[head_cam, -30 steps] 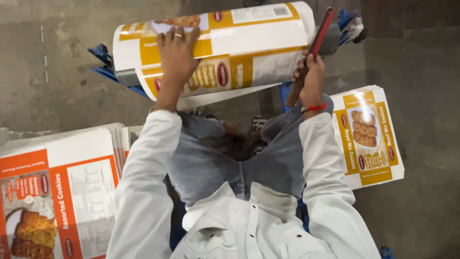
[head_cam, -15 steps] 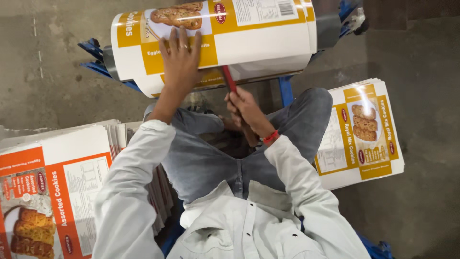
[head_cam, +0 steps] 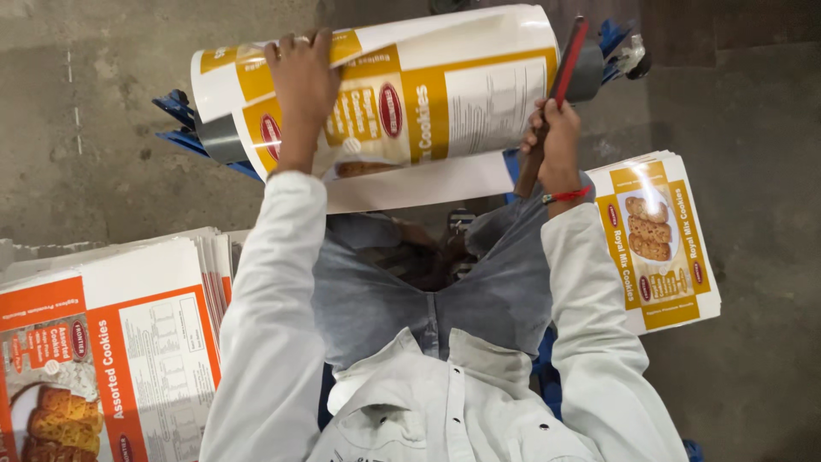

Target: The person sorts and organizes stacks of printed cookie packaging sheets by hand, picking up sheets from one stack, folding or aligning them, and placing them onto other stacks while sitting on the floor.

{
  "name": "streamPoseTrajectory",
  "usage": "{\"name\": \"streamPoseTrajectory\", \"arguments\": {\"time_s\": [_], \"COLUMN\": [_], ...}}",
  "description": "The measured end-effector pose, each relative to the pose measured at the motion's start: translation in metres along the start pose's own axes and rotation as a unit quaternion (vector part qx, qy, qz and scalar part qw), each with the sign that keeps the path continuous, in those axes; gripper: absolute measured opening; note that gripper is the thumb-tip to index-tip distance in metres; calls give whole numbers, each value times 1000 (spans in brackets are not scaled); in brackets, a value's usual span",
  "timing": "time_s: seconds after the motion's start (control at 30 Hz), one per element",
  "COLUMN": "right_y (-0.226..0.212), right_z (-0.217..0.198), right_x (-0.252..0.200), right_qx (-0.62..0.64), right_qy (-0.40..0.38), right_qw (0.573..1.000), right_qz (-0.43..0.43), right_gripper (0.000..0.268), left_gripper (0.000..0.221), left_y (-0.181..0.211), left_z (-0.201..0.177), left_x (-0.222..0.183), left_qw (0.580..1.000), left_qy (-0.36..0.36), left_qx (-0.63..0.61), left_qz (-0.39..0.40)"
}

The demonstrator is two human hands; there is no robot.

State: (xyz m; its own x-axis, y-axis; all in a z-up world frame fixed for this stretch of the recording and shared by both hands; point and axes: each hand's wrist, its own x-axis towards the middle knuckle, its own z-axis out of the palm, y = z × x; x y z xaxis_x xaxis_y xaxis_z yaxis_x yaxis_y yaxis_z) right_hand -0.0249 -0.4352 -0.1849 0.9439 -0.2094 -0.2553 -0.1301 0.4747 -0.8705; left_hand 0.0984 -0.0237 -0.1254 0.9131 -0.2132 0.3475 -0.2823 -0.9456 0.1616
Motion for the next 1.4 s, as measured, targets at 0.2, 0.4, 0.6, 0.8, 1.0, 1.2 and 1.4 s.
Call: {"name": "streamPoseTrajectory", "arguments": {"time_s": [0.2,0.4,0.6,0.8,1.0,1.2,1.4], "right_y": [17,85,42,0,8,91,62], "right_z": [0,110,96,16,-7,73,110], "right_x": [-5,-88,-89,-20,-3,-55,-117], "right_qx": [33,-65,-39,14,45,-12,-21], "right_qy": [30,-90,-149,7,24,-61,-223], "right_qw": [998,993,978,1000,999,994,966], "right_qz": [-40,41,140,5,-14,-91,131], "right_gripper": [23,31,22,20,20,23,20], "left_gripper": [88,97,67,36,76,86,91], "left_y": [26,34,-5,-5,19,36,15], "left_z": [-15,-10,-6,3,-11,0,-1], "left_x": [-89,-123,-23,12,-48,-129,-84], "left_qw": [996,990,999,996,999,977,995], "left_qy": [70,106,-24,-68,52,168,48], "left_qx": [41,-3,13,4,11,121,81], "left_qz": [44,92,25,-51,-3,56,45]}}
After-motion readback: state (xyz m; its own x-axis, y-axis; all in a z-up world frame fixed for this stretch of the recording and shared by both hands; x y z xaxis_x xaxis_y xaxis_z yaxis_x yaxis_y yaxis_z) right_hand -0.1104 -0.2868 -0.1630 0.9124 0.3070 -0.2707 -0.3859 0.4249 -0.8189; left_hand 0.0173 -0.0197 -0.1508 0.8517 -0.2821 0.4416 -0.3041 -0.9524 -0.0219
